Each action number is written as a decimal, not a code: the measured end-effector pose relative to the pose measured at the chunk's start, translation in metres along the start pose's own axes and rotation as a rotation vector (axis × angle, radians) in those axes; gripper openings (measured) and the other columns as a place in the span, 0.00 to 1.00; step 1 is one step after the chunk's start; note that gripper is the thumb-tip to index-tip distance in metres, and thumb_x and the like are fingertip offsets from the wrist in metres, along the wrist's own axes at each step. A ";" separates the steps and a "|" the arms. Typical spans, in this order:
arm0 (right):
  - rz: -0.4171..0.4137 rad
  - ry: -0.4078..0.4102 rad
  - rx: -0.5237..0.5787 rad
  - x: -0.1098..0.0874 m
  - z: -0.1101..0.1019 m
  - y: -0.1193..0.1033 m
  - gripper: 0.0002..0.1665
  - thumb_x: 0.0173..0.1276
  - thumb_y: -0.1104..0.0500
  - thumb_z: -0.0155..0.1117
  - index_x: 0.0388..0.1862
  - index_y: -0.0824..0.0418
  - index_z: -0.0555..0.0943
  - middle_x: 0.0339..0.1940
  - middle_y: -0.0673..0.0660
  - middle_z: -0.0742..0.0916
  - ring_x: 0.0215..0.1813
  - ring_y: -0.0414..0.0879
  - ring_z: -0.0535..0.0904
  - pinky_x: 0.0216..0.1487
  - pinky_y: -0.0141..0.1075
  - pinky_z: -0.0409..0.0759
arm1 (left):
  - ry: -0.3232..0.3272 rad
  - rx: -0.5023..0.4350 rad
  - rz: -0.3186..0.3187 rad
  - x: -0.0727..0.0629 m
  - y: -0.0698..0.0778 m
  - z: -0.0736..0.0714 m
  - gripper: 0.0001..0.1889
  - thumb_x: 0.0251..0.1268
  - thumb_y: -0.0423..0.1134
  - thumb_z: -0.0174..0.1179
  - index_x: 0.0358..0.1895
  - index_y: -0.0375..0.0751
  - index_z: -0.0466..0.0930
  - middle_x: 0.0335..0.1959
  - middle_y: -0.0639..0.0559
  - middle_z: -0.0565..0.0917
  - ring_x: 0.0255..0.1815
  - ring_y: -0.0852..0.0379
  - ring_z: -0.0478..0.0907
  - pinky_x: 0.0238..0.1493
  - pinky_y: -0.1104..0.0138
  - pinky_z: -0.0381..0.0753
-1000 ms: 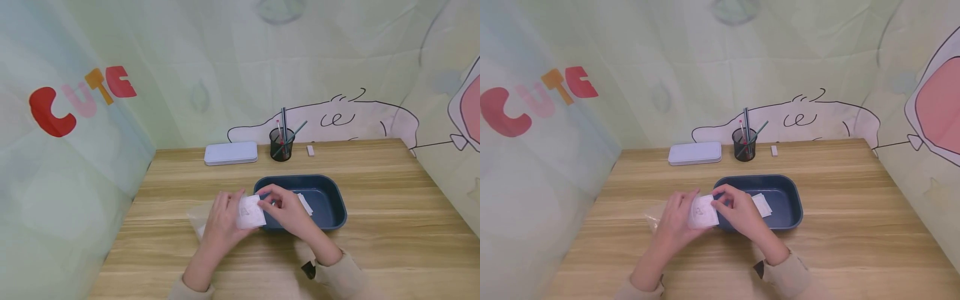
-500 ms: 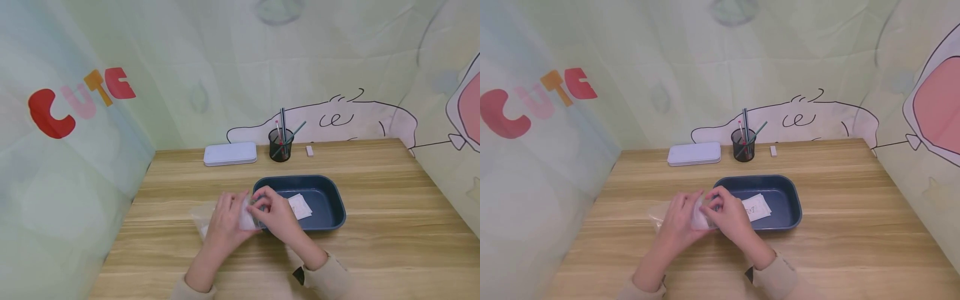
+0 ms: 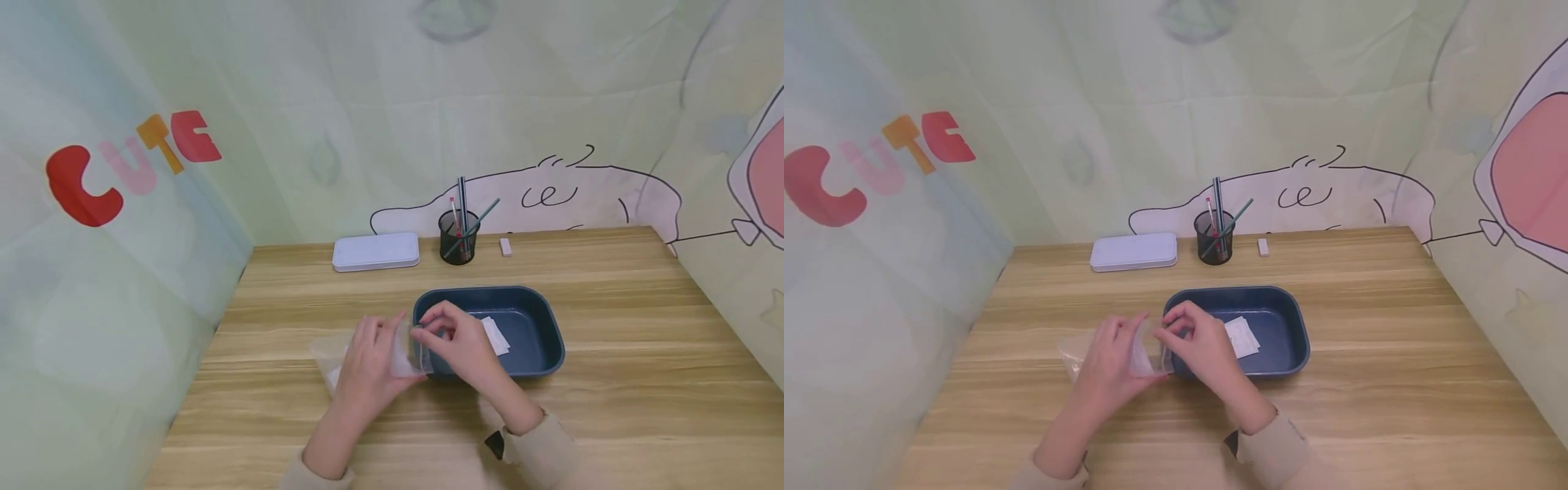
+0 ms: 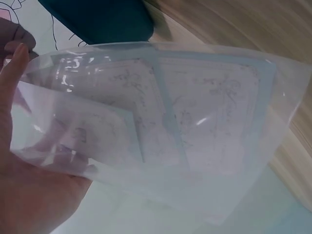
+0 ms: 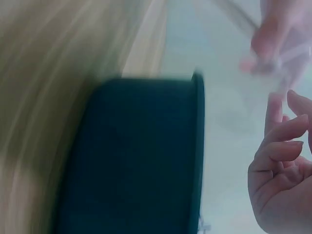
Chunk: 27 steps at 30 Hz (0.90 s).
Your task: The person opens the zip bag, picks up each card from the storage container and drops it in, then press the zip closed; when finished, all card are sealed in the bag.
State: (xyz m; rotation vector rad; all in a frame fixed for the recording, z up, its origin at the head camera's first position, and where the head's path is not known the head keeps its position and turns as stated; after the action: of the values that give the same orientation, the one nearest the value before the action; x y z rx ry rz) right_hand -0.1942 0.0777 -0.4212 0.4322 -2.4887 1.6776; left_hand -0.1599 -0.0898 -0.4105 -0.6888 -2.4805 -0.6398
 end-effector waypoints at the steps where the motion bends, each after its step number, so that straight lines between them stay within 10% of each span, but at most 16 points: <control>1: 0.008 0.016 -0.008 0.002 -0.006 0.004 0.10 0.60 0.51 0.72 0.36 0.51 0.80 0.25 0.41 0.85 0.21 0.44 0.70 0.22 0.33 0.67 | -0.001 0.002 -0.011 0.000 -0.001 0.000 0.52 0.25 0.51 0.83 0.63 0.37 0.70 0.43 0.45 0.72 0.45 0.49 0.69 0.47 0.59 0.73; 7: 0.097 0.023 -0.255 0.008 -0.043 0.030 0.05 0.66 0.53 0.67 0.37 0.51 0.83 0.31 0.45 0.85 0.27 0.46 0.75 0.28 0.36 0.74 | -0.018 0.014 -0.077 -0.001 -0.009 -0.005 0.53 0.23 0.50 0.83 0.63 0.40 0.70 0.44 0.46 0.73 0.45 0.49 0.69 0.46 0.59 0.74; 14: 0.287 -0.195 -0.601 0.006 -0.072 0.065 0.24 0.58 0.50 0.73 0.51 0.59 0.82 0.43 0.59 0.82 0.41 0.52 0.77 0.38 0.47 0.77 | -0.012 0.006 -0.098 -0.001 -0.013 -0.009 0.52 0.24 0.50 0.83 0.63 0.38 0.71 0.44 0.45 0.72 0.45 0.49 0.69 0.46 0.58 0.75; 27: 0.402 -0.253 -0.615 0.005 -0.074 0.095 0.45 0.44 0.51 0.82 0.62 0.60 0.73 0.44 0.62 0.78 0.42 0.54 0.75 0.39 0.49 0.77 | -0.031 -0.023 -0.122 -0.003 -0.015 -0.009 0.54 0.25 0.52 0.83 0.65 0.39 0.69 0.45 0.45 0.72 0.47 0.49 0.67 0.48 0.58 0.74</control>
State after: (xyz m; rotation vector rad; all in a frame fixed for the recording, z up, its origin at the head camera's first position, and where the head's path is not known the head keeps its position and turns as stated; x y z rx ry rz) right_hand -0.2316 0.1781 -0.4763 0.0772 -3.2573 0.8784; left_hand -0.1639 -0.1072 -0.4098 -0.5637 -2.5626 -0.7088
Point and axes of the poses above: each hand's wrist, its own x-axis towards the middle knuckle, its own z-axis out of the palm, y = z × x, the point moved 3 cm from there along x, towards the middle knuckle
